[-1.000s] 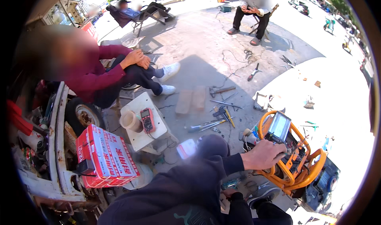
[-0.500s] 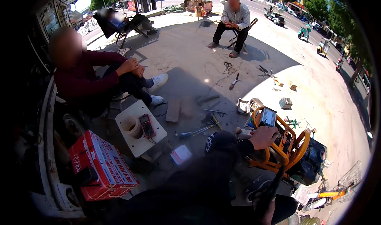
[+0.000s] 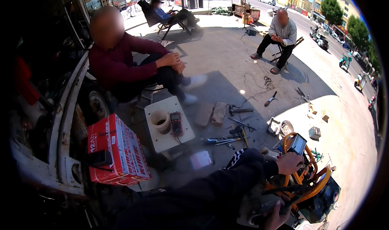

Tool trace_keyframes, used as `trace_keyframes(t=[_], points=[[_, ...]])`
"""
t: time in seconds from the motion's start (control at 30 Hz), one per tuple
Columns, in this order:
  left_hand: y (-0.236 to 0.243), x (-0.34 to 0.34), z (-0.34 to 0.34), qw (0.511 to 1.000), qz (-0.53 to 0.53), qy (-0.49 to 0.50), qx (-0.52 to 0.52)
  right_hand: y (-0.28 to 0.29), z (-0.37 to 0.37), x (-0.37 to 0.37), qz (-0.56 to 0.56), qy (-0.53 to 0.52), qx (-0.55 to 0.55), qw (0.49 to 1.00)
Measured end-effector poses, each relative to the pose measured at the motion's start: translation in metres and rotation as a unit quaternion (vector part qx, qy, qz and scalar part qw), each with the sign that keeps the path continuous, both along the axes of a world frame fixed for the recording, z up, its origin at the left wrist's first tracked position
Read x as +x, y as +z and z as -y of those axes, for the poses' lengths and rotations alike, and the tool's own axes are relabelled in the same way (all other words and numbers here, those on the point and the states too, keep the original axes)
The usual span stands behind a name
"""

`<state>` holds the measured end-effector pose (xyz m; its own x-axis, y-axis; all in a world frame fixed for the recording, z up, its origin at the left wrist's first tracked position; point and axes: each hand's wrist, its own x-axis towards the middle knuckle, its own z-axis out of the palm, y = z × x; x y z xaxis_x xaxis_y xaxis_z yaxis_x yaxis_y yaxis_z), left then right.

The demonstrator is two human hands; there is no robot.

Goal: The person sits on the ground and repairs an electronic device by stripping wires, twisting them together, and wrapping them with electrical tape. They use pliers and a lighter during the process.

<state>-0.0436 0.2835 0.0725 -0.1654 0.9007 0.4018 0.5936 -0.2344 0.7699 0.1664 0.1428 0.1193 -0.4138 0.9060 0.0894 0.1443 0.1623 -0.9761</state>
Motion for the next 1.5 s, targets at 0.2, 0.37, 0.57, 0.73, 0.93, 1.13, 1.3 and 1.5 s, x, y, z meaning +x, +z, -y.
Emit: trace_keyframes(t=[0.2, 0.37, 0.57, 0.73, 0.93, 1.13, 1.3, 1.5], points=[[0.008, 0.000, 0.008, 0.999, 0.042, -0.006, -0.013, 0.017, -0.003, -0.002, 0.116, -0.142, 0.166, 0.969], [0.013, 0.000, 0.008, 0.991, 0.130, -0.014, -0.021, -0.013, -0.024, -0.007, -0.092, -0.056, -0.111, 0.988], [0.000, 0.004, -0.001, 0.988, 0.146, 0.044, 0.011, -0.049, -0.056, -0.061, -0.081, -0.106, 0.020, 0.991], [0.004, 0.008, -0.004, 0.989, 0.142, 0.039, 0.028, -0.035, -0.077, -0.073, -0.056, -0.105, 0.055, 0.991], [0.013, -0.010, 0.007, 0.988, 0.152, 0.012, -0.009, 0.008, -0.054, -0.043, -0.050, -0.220, 0.121, 0.967], [0.008, -0.011, 0.011, 0.988, 0.149, -0.035, -0.019, 0.018, -0.056, -0.008, -0.142, -0.071, -0.334, 0.929], [-0.001, -0.020, 0.011, 0.983, 0.170, -0.070, -0.016, 0.019, -0.078, -0.015, -0.117, -0.013, -0.444, 0.888], [0.003, -0.023, 0.009, 0.987, 0.148, -0.068, -0.019, 0.020, -0.097, -0.029, -0.081, 0.020, -0.408, 0.909]])
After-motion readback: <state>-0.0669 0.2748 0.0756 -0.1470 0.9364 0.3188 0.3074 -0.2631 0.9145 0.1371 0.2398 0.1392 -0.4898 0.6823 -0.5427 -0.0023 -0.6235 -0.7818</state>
